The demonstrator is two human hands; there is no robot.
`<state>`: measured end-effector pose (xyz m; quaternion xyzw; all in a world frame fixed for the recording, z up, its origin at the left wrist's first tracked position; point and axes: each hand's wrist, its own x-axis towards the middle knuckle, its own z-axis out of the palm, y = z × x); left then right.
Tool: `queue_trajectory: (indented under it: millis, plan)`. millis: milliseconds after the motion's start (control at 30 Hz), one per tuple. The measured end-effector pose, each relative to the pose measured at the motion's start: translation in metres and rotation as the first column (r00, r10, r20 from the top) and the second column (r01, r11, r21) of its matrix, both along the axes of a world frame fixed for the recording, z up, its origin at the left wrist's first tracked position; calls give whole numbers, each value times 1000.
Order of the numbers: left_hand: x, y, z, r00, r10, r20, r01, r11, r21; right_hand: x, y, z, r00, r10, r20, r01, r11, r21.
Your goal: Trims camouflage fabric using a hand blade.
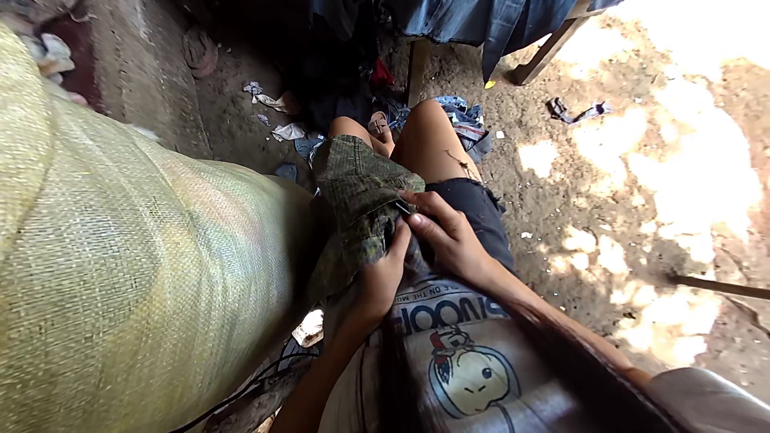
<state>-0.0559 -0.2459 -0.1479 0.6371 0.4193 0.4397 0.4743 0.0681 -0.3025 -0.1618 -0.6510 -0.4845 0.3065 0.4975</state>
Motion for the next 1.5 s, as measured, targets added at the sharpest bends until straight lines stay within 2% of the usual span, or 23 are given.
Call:
queue_trajectory:
  millis: [100, 167, 333, 467, 600, 700, 767, 933, 1100, 1300, 1367, 1500]
  plan:
    - [1, 3, -4, 1000, 14, 15, -14, 1000, -15, 6, 4, 5, 931, 86, -355, -91, 996, 2]
    - [0, 6, -3, 999, 24, 38, -20, 994, -107, 10, 6, 7, 867, 116, -484, -135, 991, -5]
    - [0, 15, 5, 996, -5, 90, 51, 857, -512, 11, 7, 7, 872, 104, -479, -143, 989, -46]
    - [4, 17, 9, 985, -4, 173, 104, 811, -575, 12, 8, 4, 855, 123, -504, -165, 986, -39]
    - [3, 23, 8, 984, -58, 171, 151, 782, -604, 12, 7, 3, 920, 124, -371, -153, 987, -51]
    - [0, 22, 6, 989, -32, 146, 116, 783, -611, 13, 2, -3, 993, 99, -67, -107, 986, -130]
    - [-1, 20, 4, 991, -17, 135, 98, 777, -622, 12, -1, -7, 989, 119, 85, -108, 986, -123]
    - [-4, 19, -5, 992, -18, 126, 89, 801, -591, 16, -6, -17, 933, 194, 302, -161, 978, -129]
    - [-11, 20, -2, 995, -74, 63, 96, 822, -561, 18, -7, -24, 938, 201, 282, -184, 979, -86]
    - [-9, 21, 5, 997, -24, 76, 64, 806, -589, 16, -3, -21, 977, 213, -13, -213, 977, 17]
    - [-8, 22, 6, 997, -16, 82, 61, 807, -588, 12, 1, -17, 985, 172, 29, -173, 984, 38]
    - [-10, 25, 11, 994, -60, 95, 104, 801, -589, 9, 7, -9, 963, 126, 237, -141, 989, 50]
